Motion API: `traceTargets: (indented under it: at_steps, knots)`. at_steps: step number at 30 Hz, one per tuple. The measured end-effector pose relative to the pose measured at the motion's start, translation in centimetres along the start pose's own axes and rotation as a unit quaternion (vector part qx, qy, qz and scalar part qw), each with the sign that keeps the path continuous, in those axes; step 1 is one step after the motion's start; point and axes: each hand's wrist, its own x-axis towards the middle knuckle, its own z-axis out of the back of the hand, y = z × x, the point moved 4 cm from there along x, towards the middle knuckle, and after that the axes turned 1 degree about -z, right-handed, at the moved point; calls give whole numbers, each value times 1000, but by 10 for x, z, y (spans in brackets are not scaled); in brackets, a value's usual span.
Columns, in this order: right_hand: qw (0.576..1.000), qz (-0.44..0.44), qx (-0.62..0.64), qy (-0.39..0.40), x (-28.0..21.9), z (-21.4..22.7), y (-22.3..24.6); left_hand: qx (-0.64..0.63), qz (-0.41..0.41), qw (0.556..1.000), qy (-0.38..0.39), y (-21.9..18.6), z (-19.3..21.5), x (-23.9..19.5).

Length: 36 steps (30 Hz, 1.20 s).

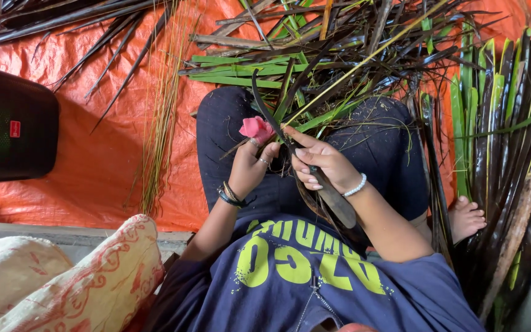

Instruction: The person sits on an orange tarp and uses a curved knife to strip the green leaflets from palm fronds. They hold the frond with one hand and pull the blade along the stem to separate the leaflets, which fall onto the lap and tarp.

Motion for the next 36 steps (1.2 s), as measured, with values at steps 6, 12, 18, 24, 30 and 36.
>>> traceTargets:
  at_steps: [6,12,18,24,30,36]
  knots:
    - [998,28,47,27,-5,10,23,6,8,1000,20,-9,10,4]
    - [991,116,53,40,-26,64,98,65,19,997,27,8,45,5]
    - [961,222,165,24,-74,80,152,119,48,992,20,70,100,10]
    - [888,425,175,-24,-168,192,183,323,16,945,-42,94,169,21]
    - [867,382,-302,-104,-106,101,130,334,14,942,37,-8,151,50]
    - [690,264,-672,49,-3,-29,89,209,-4,964,164,-114,102,103]
